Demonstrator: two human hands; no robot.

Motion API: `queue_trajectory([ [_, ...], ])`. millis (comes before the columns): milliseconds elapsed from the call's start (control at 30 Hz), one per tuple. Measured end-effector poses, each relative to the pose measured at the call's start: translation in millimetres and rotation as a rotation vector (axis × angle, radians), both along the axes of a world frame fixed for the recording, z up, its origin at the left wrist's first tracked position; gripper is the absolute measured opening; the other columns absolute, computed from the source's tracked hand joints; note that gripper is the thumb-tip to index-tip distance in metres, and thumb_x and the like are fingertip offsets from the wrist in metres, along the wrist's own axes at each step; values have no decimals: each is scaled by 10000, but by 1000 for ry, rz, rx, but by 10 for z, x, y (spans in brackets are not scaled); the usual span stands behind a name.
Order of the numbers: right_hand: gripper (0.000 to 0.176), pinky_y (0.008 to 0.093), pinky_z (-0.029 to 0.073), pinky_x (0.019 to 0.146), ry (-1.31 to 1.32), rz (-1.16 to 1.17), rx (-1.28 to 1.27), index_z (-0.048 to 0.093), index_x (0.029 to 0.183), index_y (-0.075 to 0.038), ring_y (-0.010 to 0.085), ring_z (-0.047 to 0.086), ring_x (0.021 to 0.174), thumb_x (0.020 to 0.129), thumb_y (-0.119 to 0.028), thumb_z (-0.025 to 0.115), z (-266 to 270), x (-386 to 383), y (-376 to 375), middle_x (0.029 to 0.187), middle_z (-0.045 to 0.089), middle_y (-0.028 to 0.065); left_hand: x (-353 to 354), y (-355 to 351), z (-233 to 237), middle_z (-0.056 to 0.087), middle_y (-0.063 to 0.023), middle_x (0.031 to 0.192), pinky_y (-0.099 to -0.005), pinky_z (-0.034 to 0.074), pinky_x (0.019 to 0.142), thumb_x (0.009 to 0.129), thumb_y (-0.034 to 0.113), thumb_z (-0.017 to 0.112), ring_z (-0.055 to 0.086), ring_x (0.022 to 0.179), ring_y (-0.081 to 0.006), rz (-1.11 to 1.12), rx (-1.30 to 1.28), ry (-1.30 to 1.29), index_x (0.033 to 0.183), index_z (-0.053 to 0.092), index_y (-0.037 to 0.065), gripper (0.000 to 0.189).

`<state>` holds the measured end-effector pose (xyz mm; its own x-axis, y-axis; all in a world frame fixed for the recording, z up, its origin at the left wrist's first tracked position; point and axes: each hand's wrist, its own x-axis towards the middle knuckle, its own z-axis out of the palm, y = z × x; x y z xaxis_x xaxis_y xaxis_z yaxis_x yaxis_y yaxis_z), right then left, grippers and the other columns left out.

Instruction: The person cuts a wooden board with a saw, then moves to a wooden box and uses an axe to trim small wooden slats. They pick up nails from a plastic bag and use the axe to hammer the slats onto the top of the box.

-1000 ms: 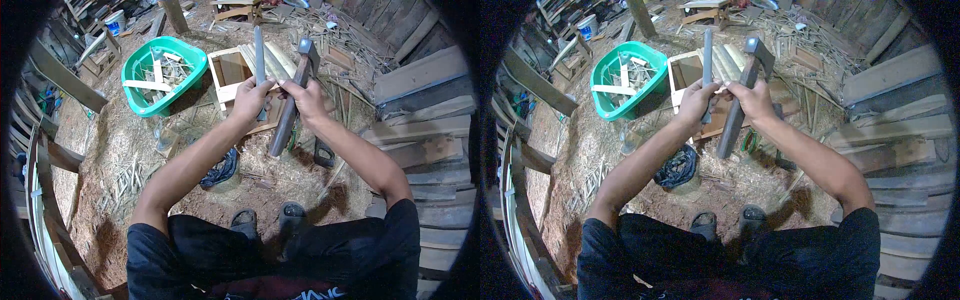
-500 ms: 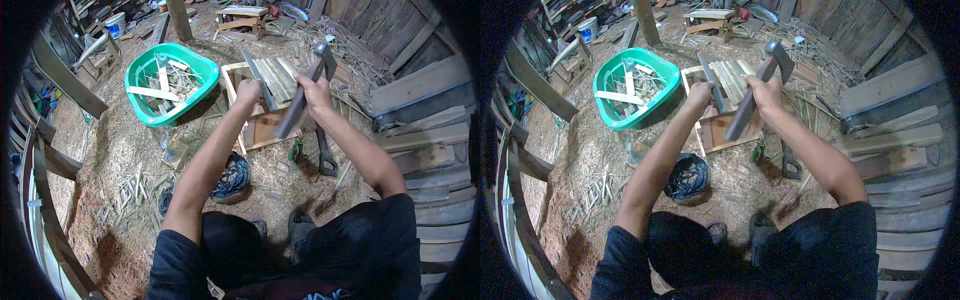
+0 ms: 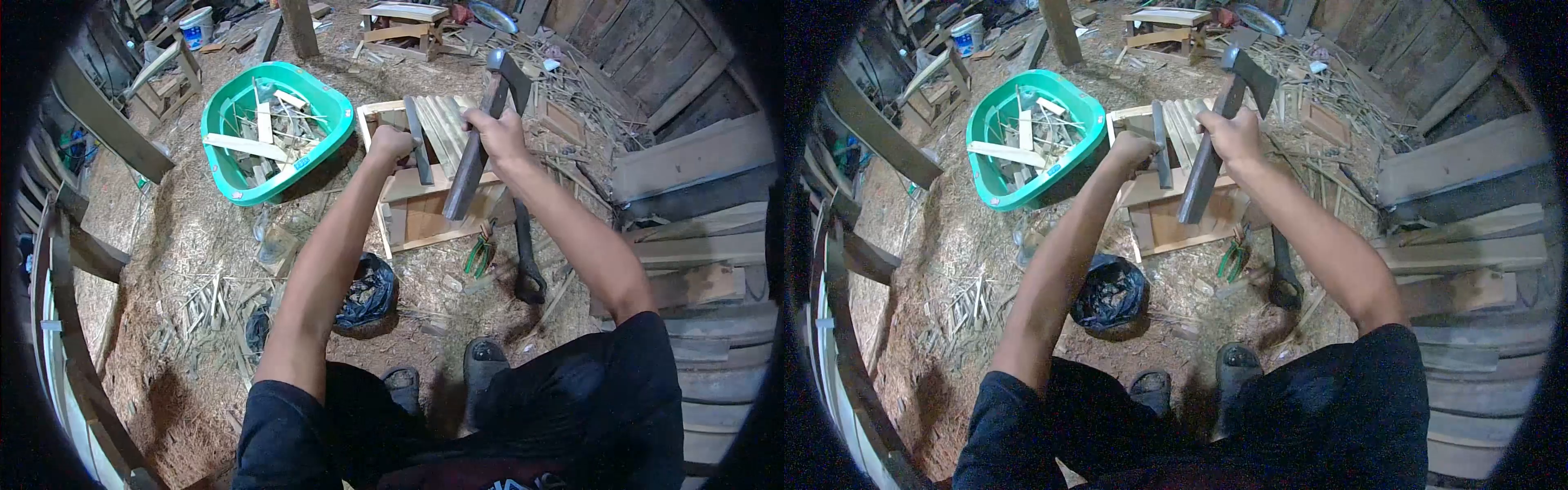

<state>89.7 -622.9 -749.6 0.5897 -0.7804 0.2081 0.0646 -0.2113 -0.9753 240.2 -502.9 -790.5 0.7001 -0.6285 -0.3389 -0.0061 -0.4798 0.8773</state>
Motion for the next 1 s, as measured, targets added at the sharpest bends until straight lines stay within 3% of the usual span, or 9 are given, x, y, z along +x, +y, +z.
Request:
queue_trajectory([
  [100, 150, 307, 441, 524, 22, -19, 14, 647, 698, -17, 131, 581, 548, 766, -139, 702, -120, -29, -29, 645, 645, 50, 449, -368, -831, 602, -72, 684, -306, 451, 460, 857, 29, 693, 538, 513, -149, -21, -216, 225, 768, 623, 0, 117],
  [200, 174, 280, 434, 557, 43, 10, -5, 650, 722, -41, 116, 576, 575, 779, -166, 757, -267, -67, -82, 682, 656, 48, 353, -287, -658, 623, -87, 761, -285, 506, 484, 876, -30, 652, 569, 550, -145, 1, -192, 242, 862, 637, -42, 24],
  [233, 150, 272, 439, 548, 60, 33, 20, 652, 753, -35, 116, 582, 574, 793, -150, 739, -393, -11, -189, 683, 650, 40, 76, -173, -299, 619, -88, 758, -298, 561, 529, 882, -6, 656, 593, 583, -146, 62, -236, 290, 893, 654, -59, 54],
  [333, 135, 271, 451, 545, 24, 70, 166, 652, 796, -22, 118, 583, 566, 810, -139, 717, -560, 80, -302, 683, 639, 35, 32, -157, -231, 644, -105, 770, -312, 623, 584, 863, 2, 681, 617, 589, -168, 33, -266, 321, 875, 664, -101, 104],
  [533, 105, 268, 465, 530, 23, 144, 277, 645, 818, -15, 121, 583, 560, 832, -109, 690, -645, 2, -360, 697, 634, 48, 65, -222, -272, 639, -99, 789, -289, 567, 550, 913, 76, 656, 626, 610, -163, -50, -203, 382, 962, 652, -59, 144],
  [767, 109, 267, 477, 527, -131, 242, 384, 635, 805, -19, 122, 595, 565, 832, -110, 688, -723, -100, -363, 690, 632, 50, -83, -199, -243, 616, -33, 802, -262, 545, 546, 949, 159, 629, 607, 620, -140, 34, -267, 424, 1038, 638, 28, 159],
  [900, 134, 284, 494, 526, -72, 174, 371, 643, 753, -1, 144, 617, 558, 803, -111, 700, -685, -110, -352, 669, 649, 73, -91, -153, -200, 587, -15, 766, -254, 532, 527, 946, 153, 627, 568, 587, -105, -48, -171, 286, 983, 620, 29, 130],
  [1000, 140, 281, 499, 529, -61, 181, 365, 651, 757, 3, 146, 622, 560, 802, -116, 709, -736, -79, -401, 671, 654, 75, 33, -186, -367, 581, -23, 763, -264, 532, 515, 928, 125, 644, 555, 575, -106, -93, -266, 413, 968, 613, 11, 125],
])
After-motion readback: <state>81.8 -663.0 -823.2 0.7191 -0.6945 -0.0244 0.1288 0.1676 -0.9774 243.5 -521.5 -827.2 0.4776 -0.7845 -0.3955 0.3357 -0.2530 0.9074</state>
